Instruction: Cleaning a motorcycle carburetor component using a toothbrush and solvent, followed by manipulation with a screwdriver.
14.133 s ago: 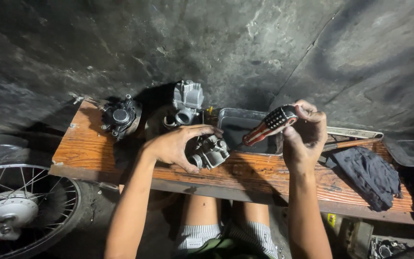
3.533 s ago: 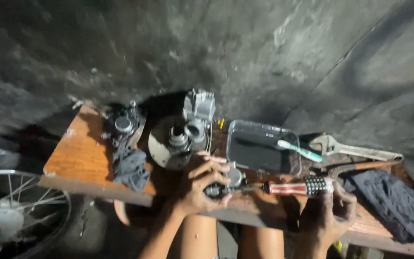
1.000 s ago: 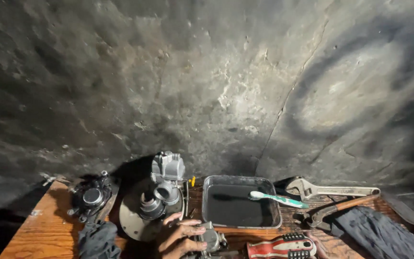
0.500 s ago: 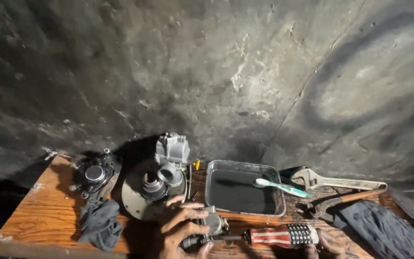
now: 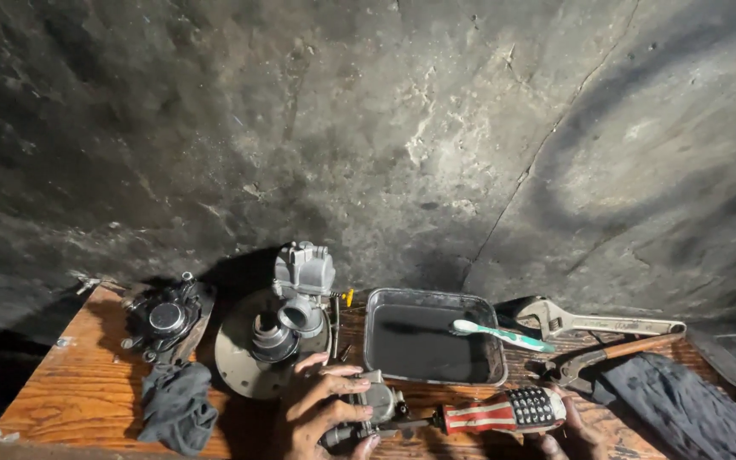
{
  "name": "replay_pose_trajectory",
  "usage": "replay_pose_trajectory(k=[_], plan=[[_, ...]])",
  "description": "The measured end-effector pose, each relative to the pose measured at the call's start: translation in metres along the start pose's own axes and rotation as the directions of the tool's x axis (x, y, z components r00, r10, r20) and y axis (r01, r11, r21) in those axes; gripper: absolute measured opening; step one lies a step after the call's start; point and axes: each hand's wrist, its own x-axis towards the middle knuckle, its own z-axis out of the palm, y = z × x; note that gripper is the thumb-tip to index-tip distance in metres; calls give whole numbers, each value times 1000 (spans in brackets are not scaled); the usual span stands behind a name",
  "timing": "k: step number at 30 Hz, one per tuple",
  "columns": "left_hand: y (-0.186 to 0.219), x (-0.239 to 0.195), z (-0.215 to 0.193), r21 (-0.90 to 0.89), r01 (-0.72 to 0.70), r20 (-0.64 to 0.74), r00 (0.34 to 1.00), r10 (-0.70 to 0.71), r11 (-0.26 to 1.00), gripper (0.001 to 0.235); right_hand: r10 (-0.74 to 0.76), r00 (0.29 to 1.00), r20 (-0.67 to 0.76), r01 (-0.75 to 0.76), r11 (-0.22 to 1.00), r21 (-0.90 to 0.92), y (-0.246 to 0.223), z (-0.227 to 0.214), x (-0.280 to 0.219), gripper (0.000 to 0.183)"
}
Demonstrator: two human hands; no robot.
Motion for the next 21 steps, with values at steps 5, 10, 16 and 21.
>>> replay_pose_trajectory(k=[5,10,16,21], plan=[[2,3,-2,2,2,3,1000,-2,1000,16,74,995,-69,-70,996,60,-60,57,35,69],[3,6,-6,24,-2,57,998,1,1000,19,25,964,-264,-66,987,-149,-76,90,30,61],[7,1,-4,-26,69,65,996,-68,997,17,-78,962,-263,3,962,-273,-119,140,45,54],[5,7,-8,-5,12,81,997,-11,1000,16,-121,875,-468,-38,948,-315,-115,156,37,43]])
